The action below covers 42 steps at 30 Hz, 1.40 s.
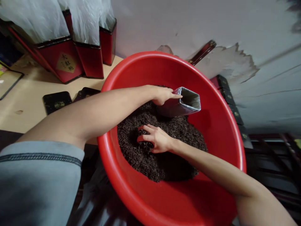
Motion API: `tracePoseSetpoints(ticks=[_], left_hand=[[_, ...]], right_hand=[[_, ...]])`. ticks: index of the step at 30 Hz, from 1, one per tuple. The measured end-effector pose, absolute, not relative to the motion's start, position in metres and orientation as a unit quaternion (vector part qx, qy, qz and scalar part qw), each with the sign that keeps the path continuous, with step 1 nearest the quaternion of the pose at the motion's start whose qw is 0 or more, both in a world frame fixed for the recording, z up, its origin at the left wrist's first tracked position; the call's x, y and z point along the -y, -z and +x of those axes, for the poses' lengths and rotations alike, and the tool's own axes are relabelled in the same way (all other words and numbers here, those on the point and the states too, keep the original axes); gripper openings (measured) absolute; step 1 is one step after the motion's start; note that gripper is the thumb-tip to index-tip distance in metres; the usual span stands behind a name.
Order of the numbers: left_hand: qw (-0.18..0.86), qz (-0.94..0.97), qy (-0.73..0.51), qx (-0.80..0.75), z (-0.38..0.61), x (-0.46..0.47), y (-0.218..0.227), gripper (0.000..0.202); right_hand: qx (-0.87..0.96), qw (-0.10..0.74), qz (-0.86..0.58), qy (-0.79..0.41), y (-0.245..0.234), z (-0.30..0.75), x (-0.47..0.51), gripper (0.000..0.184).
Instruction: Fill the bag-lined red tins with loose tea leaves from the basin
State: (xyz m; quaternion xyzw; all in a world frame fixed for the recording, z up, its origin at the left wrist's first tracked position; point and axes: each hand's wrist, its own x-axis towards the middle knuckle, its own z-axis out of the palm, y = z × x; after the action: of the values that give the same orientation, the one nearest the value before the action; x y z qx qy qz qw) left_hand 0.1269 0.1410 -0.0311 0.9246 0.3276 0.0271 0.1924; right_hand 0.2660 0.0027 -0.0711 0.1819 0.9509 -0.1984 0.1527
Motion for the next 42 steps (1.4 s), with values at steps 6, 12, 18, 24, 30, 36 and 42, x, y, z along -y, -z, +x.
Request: tracePoseSetpoints(ticks=[6, 12, 18, 24, 30, 36, 42], left_hand=[[0.17, 0.922, 0.023, -0.347, 0.123, -0.127, 0.014, 0.103], [0.179, 0.913, 0.028, -0.366, 0.126, -0.124, 0.011, 0.097], [0.214, 0.908, -0.015, -0.361, 0.13, -0.138, 0.03, 0.103], [0.192, 0.915, -0.021, -0.353, 0.13, -0.147, 0.041, 0.11], [0.208, 0.906, -0.02, -0.367, 0.129, -0.142, 0.035, 0.109], [0.21, 0.901, 0.015, -0.379, 0.128, -0.133, 0.021, 0.107], [0.217, 0.9, 0.021, -0.379, 0.125, -0.13, 0.016, 0.107]], right_hand=[[-0.941, 0.006, 0.206, 0.269, 0.04, 0.304, -0.014, 0.043], [-0.932, -0.163, 0.266, 0.184, -0.02, 0.349, -0.058, 0.042], [-0.89, -0.223, 0.387, 0.088, -0.035, 0.384, -0.123, 0.047], [-0.886, -0.212, 0.407, 0.065, -0.026, 0.397, -0.15, 0.039], [-0.88, -0.225, 0.418, 0.021, -0.027, 0.405, -0.155, 0.026], [-0.885, -0.231, 0.403, 0.004, -0.029, 0.397, -0.154, 0.02], [-0.863, -0.266, 0.428, -0.017, -0.027, 0.394, -0.151, 0.013]])
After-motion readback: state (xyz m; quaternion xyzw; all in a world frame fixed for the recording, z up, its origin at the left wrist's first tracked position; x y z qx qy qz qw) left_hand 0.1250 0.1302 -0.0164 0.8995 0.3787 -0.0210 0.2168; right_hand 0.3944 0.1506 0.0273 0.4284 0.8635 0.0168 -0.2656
